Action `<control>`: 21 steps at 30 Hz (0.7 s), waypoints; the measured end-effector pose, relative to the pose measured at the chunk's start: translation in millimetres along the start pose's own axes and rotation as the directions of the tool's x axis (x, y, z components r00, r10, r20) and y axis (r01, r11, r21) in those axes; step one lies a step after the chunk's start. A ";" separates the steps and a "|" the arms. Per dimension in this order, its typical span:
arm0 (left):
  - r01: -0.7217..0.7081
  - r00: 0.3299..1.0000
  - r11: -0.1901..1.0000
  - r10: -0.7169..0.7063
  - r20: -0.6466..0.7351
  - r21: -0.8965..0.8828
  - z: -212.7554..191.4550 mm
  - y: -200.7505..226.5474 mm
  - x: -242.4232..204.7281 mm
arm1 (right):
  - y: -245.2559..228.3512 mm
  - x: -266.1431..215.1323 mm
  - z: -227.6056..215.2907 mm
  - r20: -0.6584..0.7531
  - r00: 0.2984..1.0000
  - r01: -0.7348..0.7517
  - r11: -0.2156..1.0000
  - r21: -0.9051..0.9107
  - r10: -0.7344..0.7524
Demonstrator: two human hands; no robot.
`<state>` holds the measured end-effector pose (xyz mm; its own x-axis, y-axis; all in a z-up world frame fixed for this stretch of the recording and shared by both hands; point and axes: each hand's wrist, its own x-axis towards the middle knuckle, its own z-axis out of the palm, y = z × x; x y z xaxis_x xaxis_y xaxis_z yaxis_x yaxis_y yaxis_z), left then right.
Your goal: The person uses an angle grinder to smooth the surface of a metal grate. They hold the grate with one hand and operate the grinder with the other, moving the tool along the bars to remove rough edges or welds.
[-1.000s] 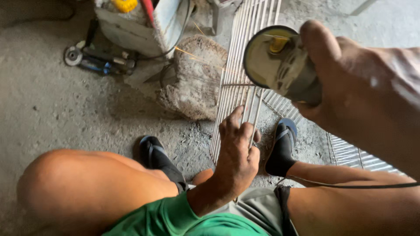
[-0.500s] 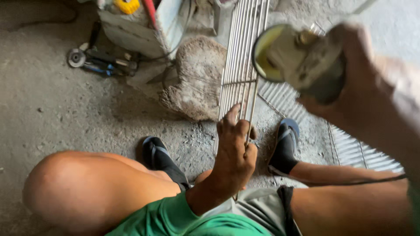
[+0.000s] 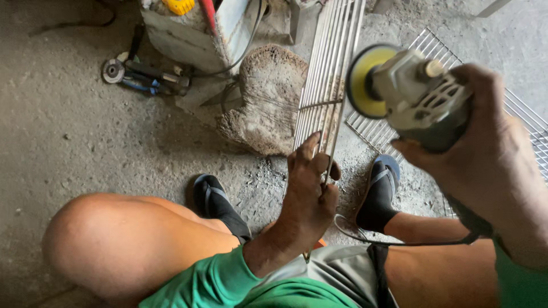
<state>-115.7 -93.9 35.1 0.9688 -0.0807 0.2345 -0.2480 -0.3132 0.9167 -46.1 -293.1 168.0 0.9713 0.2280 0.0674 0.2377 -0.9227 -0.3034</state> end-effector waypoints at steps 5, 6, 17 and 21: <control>0.026 1.000 1.000 -0.026 0.001 -0.004 0.4 0.3 2.6 | -10.3 -2.3 -5.8 -0.095 0.993 0.069 0.998 0.011 -0.068; 0.032 0.999 0.999 -0.032 0.002 -0.007 0.7 0.7 2.1 | -12.5 -2.9 -7.4 -0.086 0.994 0.070 0.997 0.012 -0.069; -0.029 1.000 1.000 0.029 0.002 0.009 2.4 0.4 -1.0 | -30.1 25.8 -29.6 0.070 0.957 0.288 0.899 -0.330 -0.281; -0.029 1.000 1.000 0.029 -0.001 0.012 4.5 -2.2 -3.2 | -44.4 34.1 -35.7 0.045 0.933 0.346 0.859 -0.378 -0.356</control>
<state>-118.3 -97.2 30.8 0.9612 -0.0883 0.2614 -0.2759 -0.3217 0.9057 -23.3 -255.4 217.8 0.8218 0.5551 0.1285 0.5424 -0.8312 0.1224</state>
